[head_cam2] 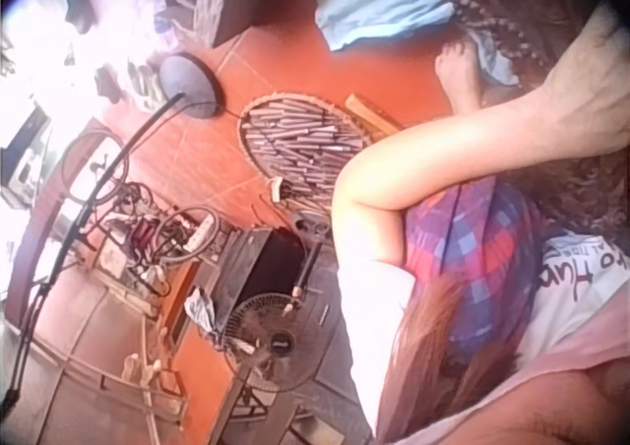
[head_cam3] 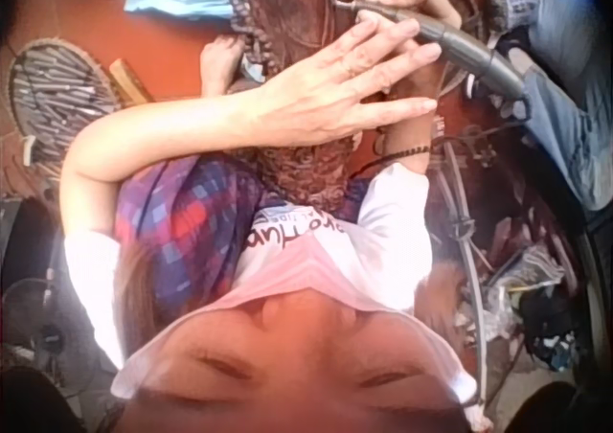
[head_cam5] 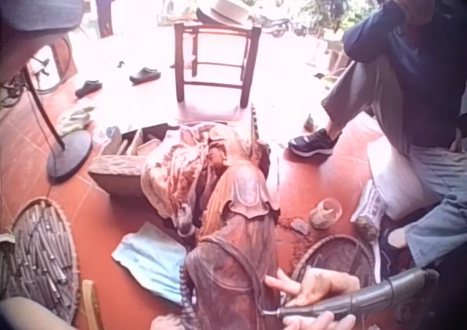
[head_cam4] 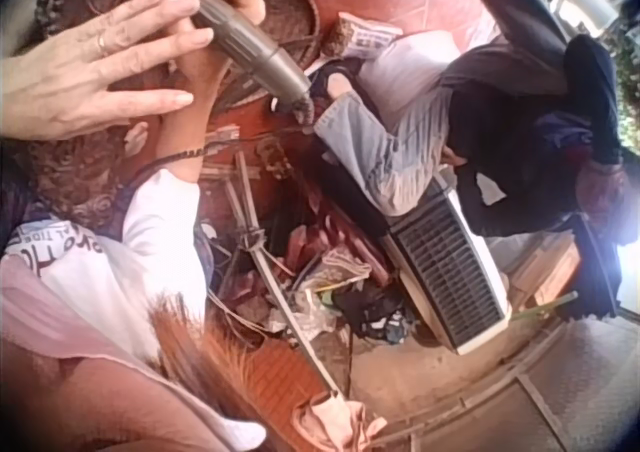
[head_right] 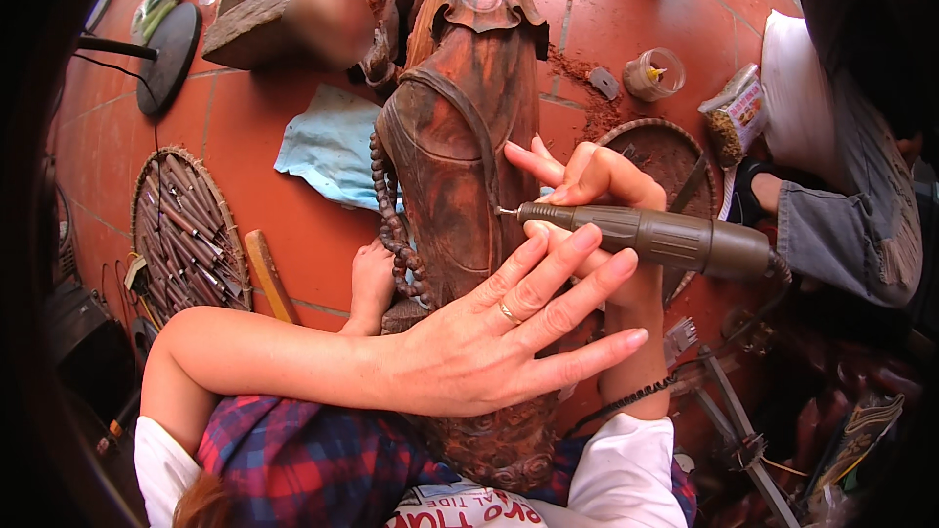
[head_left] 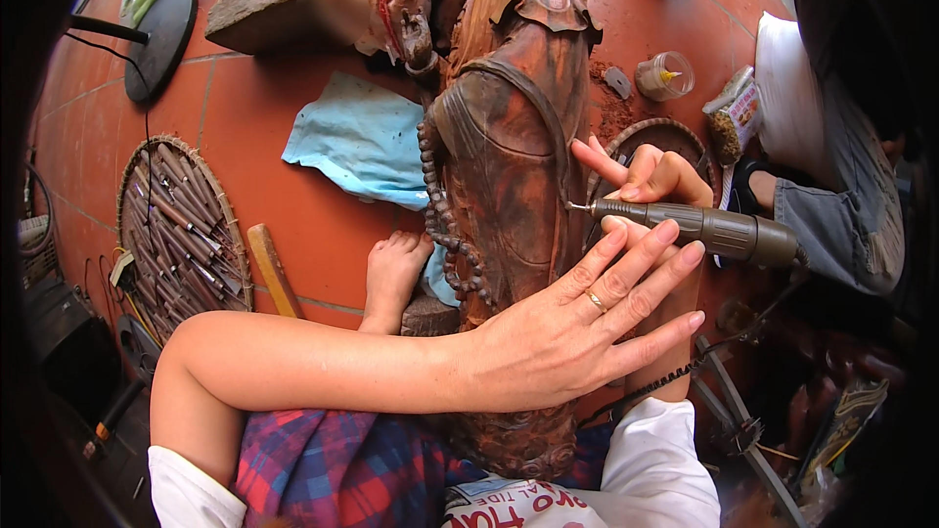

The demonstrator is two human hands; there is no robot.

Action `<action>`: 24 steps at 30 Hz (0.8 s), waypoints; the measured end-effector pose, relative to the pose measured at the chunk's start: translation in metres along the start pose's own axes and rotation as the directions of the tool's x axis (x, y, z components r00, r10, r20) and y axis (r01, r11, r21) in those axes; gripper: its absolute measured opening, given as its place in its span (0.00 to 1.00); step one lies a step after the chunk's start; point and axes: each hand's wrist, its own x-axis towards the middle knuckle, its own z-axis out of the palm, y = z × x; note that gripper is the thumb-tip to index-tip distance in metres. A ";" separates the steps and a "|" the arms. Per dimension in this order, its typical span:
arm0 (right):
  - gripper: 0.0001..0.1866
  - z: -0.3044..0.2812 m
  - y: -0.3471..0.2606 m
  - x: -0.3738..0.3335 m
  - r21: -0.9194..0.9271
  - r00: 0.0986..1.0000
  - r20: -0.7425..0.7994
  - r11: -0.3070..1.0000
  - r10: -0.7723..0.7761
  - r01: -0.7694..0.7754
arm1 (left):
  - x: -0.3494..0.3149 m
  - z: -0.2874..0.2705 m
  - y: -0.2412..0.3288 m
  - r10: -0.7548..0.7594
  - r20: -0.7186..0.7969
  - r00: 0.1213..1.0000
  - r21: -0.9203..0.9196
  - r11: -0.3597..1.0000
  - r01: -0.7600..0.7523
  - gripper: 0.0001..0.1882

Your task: The person sits on the floor and uses a rotary carving tool to refine the details of a wooden sculpture. They hold the sculpture steady with one hand while operating the tool with the other, focusing on the surface texture and edges.

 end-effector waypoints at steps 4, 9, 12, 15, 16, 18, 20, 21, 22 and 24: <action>0.15 -0.006 0.000 -0.002 -0.018 0.999 0.035 1.000 -0.014 0.014 | 0.001 0.001 0.001 0.025 -0.001 1.000 0.017 1.000 -0.025 0.31; 0.14 0.001 -0.003 -0.001 0.034 0.999 -0.034 0.999 0.034 -0.033 | 0.003 -0.001 -0.001 0.016 -0.007 1.000 0.015 1.000 -0.016 0.30; 0.13 0.002 -0.004 0.001 0.036 0.996 -0.037 0.996 0.083 -0.082 | 0.002 0.001 -0.002 -0.008 -0.003 1.000 0.029 1.000 0.008 0.30; 0.13 -0.001 -0.003 0.001 0.038 0.998 -0.020 0.998 0.057 -0.057 | 0.002 0.000 -0.002 0.002 0.005 1.000 0.006 1.000 -0.002 0.31; 0.13 -0.002 -0.002 0.001 0.041 0.999 -0.016 0.998 0.045 -0.044 | 0.002 0.000 -0.002 0.008 0.010 1.000 -0.009 1.000 -0.007 0.31; 0.13 -0.004 -0.001 0.001 0.043 1.000 -0.009 0.999 0.020 -0.019 | 0.004 0.002 -0.001 0.019 -0.004 1.000 0.004 1.000 -0.019 0.31; 0.15 -0.007 0.003 -0.001 0.059 1.000 0.025 0.998 0.002 -0.004 | 0.001 0.003 0.000 0.024 -0.001 1.000 0.020 1.000 -0.024 0.30; 0.15 -0.008 0.005 -0.002 0.067 0.999 0.042 0.998 -0.007 0.004 | 0.000 0.003 0.000 0.030 0.007 1.000 0.027 0.999 -0.030 0.30; 0.17 -0.007 0.005 -0.003 0.037 0.999 0.040 0.999 -0.008 0.006 | -0.001 0.003 0.000 0.038 0.012 0.999 0.031 0.999 -0.039 0.30; 0.16 -0.006 0.006 -0.003 0.073 1.000 0.024 0.997 0.011 -0.013 | -0.001 0.004 -0.001 0.035 0.011 0.999 0.028 0.999 -0.035 0.30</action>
